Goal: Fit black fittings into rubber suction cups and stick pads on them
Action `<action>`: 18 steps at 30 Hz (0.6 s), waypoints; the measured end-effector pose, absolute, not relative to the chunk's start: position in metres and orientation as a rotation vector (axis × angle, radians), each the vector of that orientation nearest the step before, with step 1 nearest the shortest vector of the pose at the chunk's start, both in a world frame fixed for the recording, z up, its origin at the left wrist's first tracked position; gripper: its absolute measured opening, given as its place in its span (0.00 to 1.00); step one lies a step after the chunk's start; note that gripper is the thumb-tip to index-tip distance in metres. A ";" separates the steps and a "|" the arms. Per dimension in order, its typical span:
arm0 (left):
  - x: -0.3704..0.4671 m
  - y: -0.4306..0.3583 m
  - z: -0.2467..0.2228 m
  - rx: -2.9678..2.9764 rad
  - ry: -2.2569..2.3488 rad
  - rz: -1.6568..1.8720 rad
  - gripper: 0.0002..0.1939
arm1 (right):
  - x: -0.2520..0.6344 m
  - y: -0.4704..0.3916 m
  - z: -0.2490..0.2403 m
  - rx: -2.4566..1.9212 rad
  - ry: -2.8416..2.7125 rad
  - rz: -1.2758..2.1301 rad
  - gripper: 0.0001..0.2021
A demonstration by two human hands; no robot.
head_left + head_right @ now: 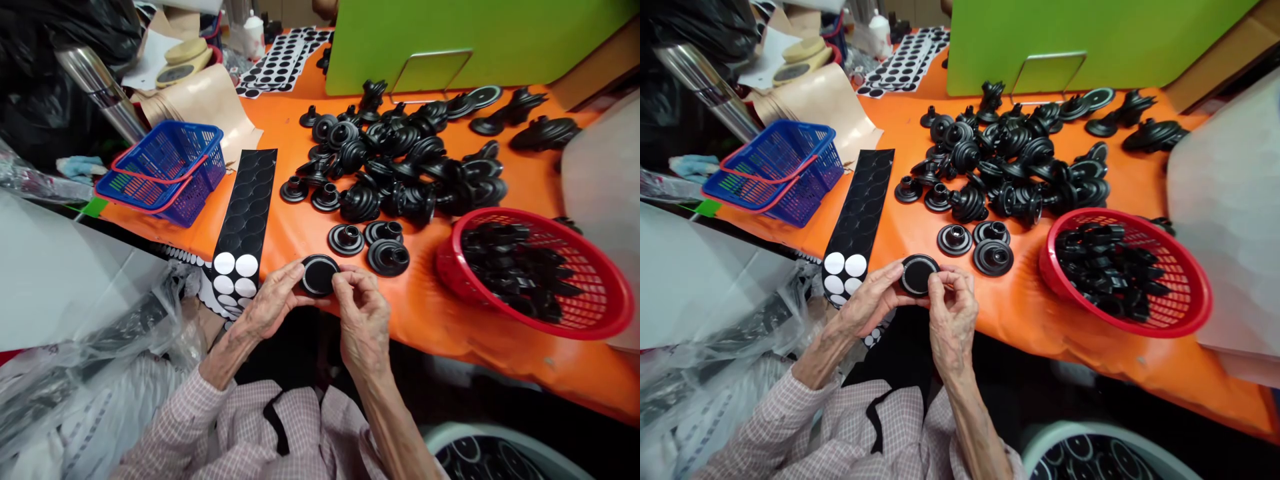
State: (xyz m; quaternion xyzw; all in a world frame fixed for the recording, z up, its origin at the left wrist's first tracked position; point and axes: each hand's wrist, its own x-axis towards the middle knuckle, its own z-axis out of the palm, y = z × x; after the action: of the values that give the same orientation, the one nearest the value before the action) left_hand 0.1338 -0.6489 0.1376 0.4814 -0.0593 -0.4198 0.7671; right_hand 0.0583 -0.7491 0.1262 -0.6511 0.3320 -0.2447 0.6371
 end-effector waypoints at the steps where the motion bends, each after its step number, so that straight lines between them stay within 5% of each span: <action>1: 0.134 -0.649 0.137 1.044 -0.135 -0.909 0.15 | 0.058 -0.749 0.125 -1.501 0.757 -0.568 0.13; 18: 0.133 -0.646 0.134 1.180 -0.099 -0.782 0.17 | 0.065 -0.735 0.108 -2.056 0.602 -0.892 0.06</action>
State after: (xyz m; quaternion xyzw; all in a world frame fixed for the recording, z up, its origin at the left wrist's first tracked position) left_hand 0.1325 -0.6456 0.1340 0.5419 -0.0453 -0.3589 0.7586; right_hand 0.0647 -0.7346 0.1085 -0.8124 0.2377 -0.3524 0.3992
